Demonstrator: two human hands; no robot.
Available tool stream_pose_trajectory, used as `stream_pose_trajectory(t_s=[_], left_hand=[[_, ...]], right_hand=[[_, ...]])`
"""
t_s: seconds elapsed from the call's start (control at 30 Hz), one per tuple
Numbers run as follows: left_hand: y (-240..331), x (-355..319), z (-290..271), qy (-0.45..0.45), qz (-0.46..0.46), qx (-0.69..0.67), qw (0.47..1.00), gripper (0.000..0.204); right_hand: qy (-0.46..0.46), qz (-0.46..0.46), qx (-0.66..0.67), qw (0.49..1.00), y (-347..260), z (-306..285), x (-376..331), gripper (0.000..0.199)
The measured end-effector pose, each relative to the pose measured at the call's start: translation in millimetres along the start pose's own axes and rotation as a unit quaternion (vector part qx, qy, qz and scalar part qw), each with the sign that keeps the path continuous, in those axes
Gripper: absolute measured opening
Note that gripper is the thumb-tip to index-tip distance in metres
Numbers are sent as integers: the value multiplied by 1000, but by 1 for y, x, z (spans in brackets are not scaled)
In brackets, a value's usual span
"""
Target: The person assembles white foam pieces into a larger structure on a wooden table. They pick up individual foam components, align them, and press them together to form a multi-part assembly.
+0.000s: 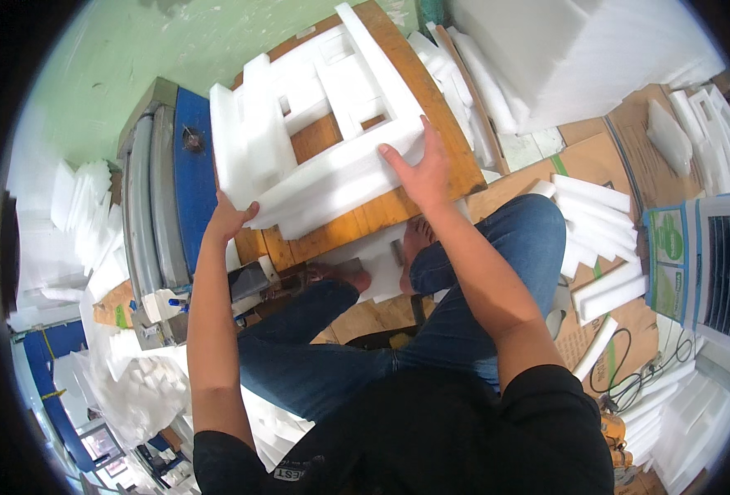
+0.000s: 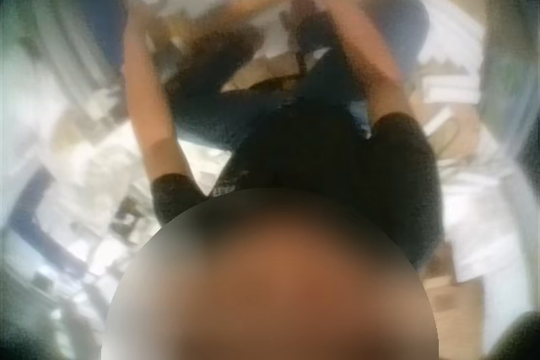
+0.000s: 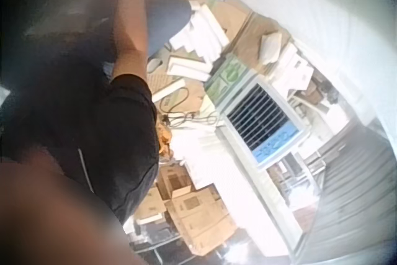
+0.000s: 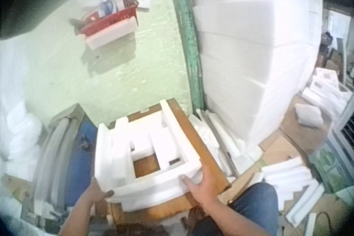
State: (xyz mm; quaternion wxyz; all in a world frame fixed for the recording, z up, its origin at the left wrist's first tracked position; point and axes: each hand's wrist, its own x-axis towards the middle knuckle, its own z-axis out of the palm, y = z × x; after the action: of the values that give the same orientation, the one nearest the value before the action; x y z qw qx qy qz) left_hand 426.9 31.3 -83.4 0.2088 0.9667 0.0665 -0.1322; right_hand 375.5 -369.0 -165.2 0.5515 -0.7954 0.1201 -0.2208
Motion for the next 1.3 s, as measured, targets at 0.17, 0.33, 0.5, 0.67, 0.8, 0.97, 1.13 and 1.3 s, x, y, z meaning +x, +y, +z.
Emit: stream_pose_trajectory(t_s=[0.17, 0.33, 0.5, 0.67, 0.8, 0.97, 1.13, 1.3], left_hand=[[-7, 7, 1, 11, 9, 59, 998, 118], [-13, 15, 10, 21, -15, 65, 998, 119], [-14, 20, 11, -27, -76, 90, 993, 139], [-2, 11, 5, -30, -84, 77, 993, 143], [4, 7, 3, -37, -91, 67, 993, 143], [-1, 9, 5, -26, -85, 65, 994, 143], [4, 7, 4, -39, -101, 69, 992, 142], [-3, 11, 8, -29, -77, 48, 995, 143]], right_hand=[[19, 45, -19, 999, -12, 4, 3, 83], [37, 16, -23, 999, -13, 1, 7, 74], [47, -11, -65, 997, -2, 1, 16, 68], [45, 1, -109, 993, -7, 0, 17, 72], [41, 6, -122, 992, -11, -2, 17, 74], [46, -10, -94, 994, -3, 1, 19, 72], [43, 17, -50, 998, -10, 5, 13, 69], [38, 21, 9, 999, -14, 9, 12, 67]])
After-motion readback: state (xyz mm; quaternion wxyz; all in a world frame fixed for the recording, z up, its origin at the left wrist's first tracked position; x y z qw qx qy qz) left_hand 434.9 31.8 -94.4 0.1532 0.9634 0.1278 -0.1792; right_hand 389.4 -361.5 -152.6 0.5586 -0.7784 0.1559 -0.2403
